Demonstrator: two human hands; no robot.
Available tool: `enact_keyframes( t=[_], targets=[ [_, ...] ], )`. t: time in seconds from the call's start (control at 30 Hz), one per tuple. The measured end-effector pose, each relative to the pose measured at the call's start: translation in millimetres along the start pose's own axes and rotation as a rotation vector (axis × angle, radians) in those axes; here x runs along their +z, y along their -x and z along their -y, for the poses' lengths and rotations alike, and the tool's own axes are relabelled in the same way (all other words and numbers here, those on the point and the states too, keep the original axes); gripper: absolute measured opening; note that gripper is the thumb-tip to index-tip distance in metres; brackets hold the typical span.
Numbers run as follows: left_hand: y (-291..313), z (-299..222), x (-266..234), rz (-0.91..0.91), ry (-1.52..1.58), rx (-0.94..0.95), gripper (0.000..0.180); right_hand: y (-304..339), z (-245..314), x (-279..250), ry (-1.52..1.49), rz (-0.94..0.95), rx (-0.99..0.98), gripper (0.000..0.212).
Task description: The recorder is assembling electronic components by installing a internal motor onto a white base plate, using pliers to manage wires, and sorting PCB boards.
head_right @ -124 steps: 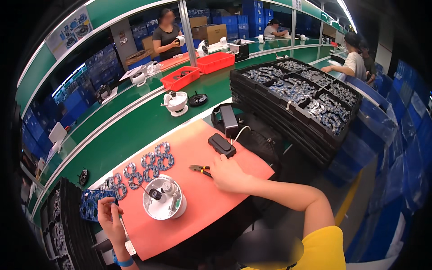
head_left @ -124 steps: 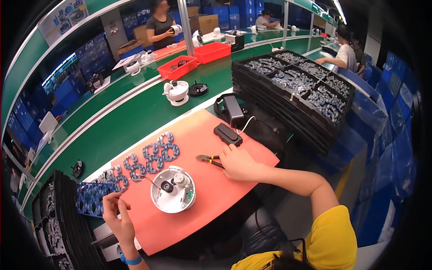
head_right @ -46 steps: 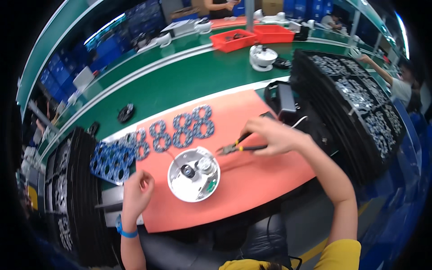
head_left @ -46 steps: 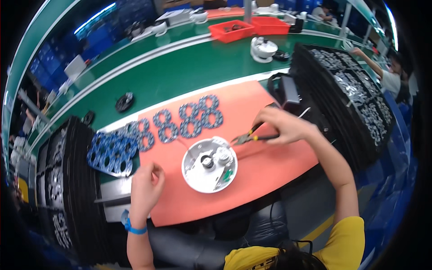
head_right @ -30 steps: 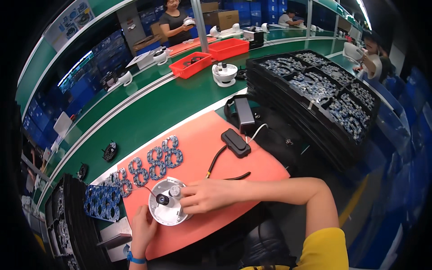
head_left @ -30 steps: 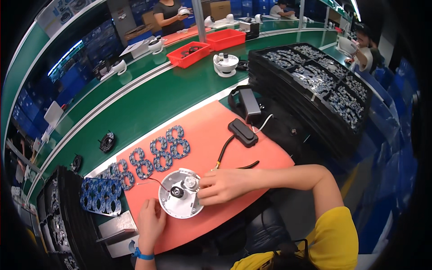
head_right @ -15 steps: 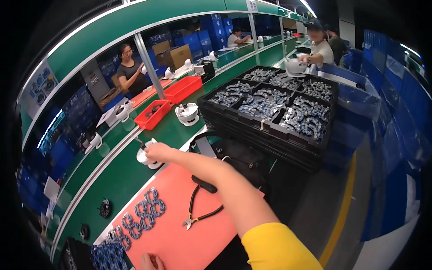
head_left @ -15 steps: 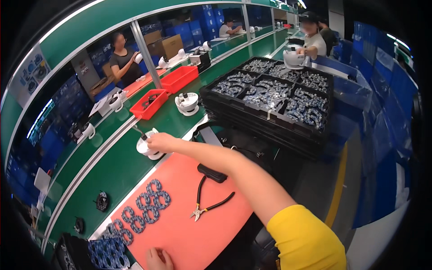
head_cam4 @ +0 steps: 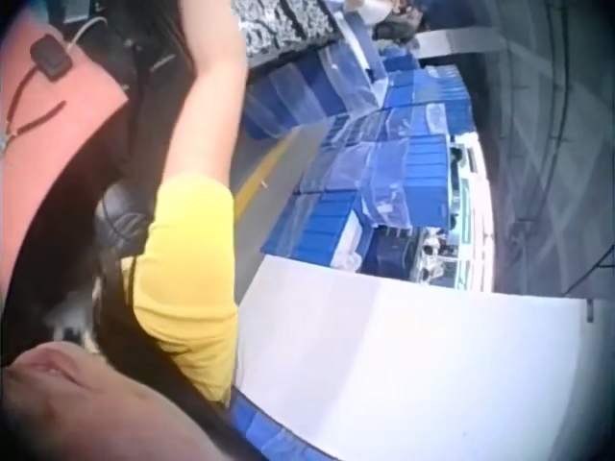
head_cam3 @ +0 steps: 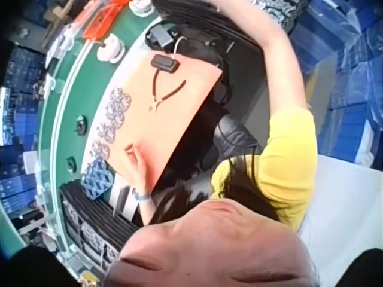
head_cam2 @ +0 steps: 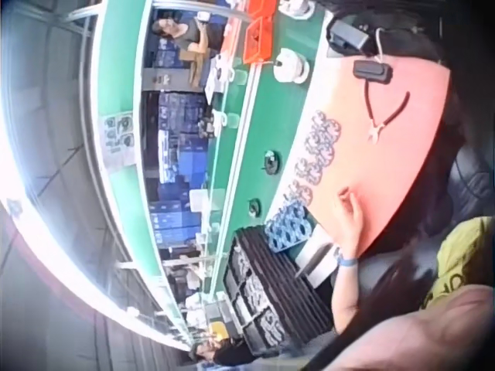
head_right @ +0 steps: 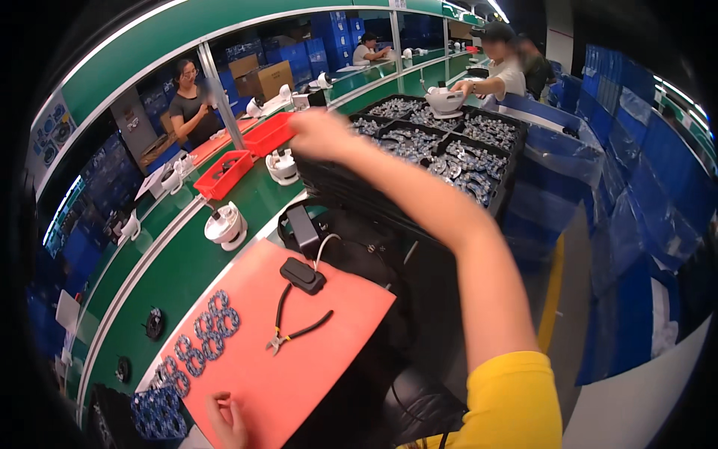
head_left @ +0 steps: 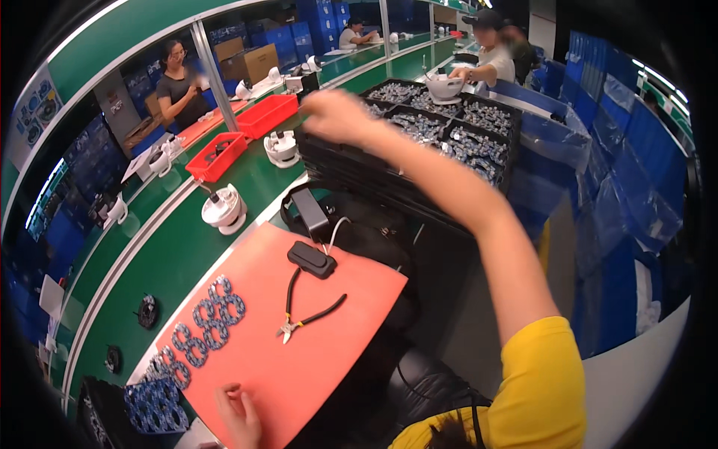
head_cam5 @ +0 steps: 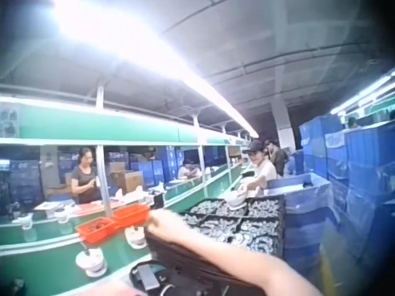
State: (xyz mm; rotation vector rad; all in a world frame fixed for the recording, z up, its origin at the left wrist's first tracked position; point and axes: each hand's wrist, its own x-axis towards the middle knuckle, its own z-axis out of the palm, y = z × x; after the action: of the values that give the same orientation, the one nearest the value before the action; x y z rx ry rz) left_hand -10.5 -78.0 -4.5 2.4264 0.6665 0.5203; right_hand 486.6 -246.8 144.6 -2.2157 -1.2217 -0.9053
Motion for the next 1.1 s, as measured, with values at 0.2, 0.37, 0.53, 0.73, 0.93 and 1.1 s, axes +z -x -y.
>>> enact_keyframes(
  t=[0.2,0.37,0.53,0.73,0.93,1.1],
  targets=[
    [1.2,22.6,24.4,-0.204,0.121,0.113,0.013,82.0,-175.0,-116.3,0.269,-0.126,0.514,0.03],
    [22.7,44.1,30.0,-0.325,0.198,-0.106,0.011,133.4,-257.0,-120.5,0.474,-0.113,0.68,0.04],
    [31.2,35.6,24.1,-0.437,0.14,-0.297,0.011,128.0,-317.9,-95.7,0.702,-0.05,0.529,0.052],
    [25.9,52.1,29.6,-0.537,0.128,-0.205,0.009,111.9,-383.7,-60.0,0.825,0.083,0.567,0.062],
    [13.1,28.3,36.0,-0.526,-0.076,-0.144,0.03,115.0,-334.7,-74.2,0.855,0.115,0.606,0.044],
    [-7.1,18.3,43.8,-0.439,-0.041,-0.082,0.033,116.5,-336.8,-71.6,0.904,0.097,0.598,0.031]
  ],
)
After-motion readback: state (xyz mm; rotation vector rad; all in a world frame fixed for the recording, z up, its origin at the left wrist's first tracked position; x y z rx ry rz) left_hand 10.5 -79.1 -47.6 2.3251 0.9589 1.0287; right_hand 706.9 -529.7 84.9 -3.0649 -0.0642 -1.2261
